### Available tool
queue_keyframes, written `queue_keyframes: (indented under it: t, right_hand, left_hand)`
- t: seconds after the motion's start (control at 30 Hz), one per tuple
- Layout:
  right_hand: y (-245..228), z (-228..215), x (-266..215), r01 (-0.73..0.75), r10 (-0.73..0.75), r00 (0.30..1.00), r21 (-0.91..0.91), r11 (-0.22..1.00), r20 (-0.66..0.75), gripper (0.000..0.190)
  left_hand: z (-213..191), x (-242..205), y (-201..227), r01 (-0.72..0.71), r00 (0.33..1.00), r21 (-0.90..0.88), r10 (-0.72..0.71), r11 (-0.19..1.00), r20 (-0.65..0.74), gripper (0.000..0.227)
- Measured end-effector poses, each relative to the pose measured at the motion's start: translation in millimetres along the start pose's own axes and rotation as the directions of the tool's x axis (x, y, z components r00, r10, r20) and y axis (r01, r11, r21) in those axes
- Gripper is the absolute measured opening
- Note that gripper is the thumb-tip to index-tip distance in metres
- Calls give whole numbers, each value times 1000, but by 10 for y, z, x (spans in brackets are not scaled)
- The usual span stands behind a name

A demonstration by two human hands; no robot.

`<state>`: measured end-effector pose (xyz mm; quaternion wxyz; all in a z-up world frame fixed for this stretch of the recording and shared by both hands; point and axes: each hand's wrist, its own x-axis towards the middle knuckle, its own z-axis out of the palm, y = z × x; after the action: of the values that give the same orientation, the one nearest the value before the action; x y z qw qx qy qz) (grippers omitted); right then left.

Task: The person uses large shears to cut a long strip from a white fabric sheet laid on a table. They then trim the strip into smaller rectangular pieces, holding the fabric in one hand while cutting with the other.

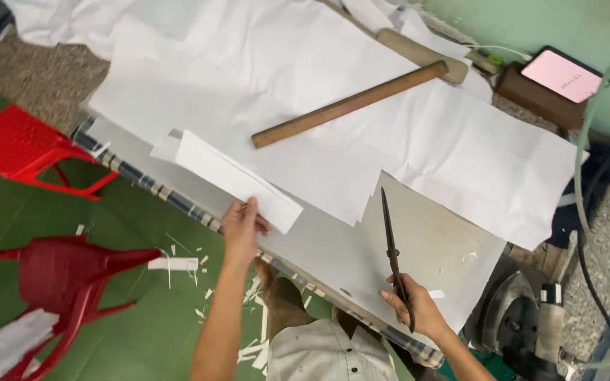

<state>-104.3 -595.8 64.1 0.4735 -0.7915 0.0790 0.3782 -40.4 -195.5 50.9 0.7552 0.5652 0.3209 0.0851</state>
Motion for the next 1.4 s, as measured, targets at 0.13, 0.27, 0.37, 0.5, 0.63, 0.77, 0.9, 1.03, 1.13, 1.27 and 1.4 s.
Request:
queue_keyframes:
  t: [0.13,0.27,0.37,0.5,0.63,0.77,0.9,1.03,1.13,1.27,1.4]
  right_hand:
    - [80,-57,45,3,3,994,-59,998,105,35]
    - [92,-111,45,-5,36,975,-139,990,220,38]
    - [189,-151,29,-24,69,961,-169,985,267,38]
    - [400,-277,58,13,83,949,-302,953,305,33]
    - [112,-422,-216,-59,205,923,-406,912,326,34]
    - [169,-545,-409,15,230,865,-481,876,446,48]
    - [382,-563,-482,7,261,819,-464,886,512,50]
    - [-185,-406,-543,-48,391,723,-523,851,570,77]
    - [-276,-236,-437,-200,550,661,-587,784,510,88]
    - [371,-85,-213,7,202,766,-323,947,610,63]
    - [383,26,-157,60,155,807,-341,938,570,73]
  left_hand:
    - [265,-459,-366,183,980,93,-174,979,-99,22]
    - [130,-709,-813,54,980,671,89,740,-178,39]
    - [194,-807,-803,-292,772,914,633,281,52,38]
    - [337,-778,-997,-381,812,920,444,-87,378,78]
    - [257,-951,-985,-492,767,865,418,-103,486,67]
    - [205,-1090,-1045,-503,754,855,421,-125,505,67]
    - [186,-1135,-1111,-454,784,882,412,-130,464,69]
    - [208,-1163,-1164,-390,807,917,449,-84,384,66]
    - [211,-1140,-1177,-357,833,930,421,-85,359,59]
    - [206,-1139,-1181,-357,830,930,426,-88,360,56]
    - [196,-1149,-1183,-367,828,928,436,-56,354,56]
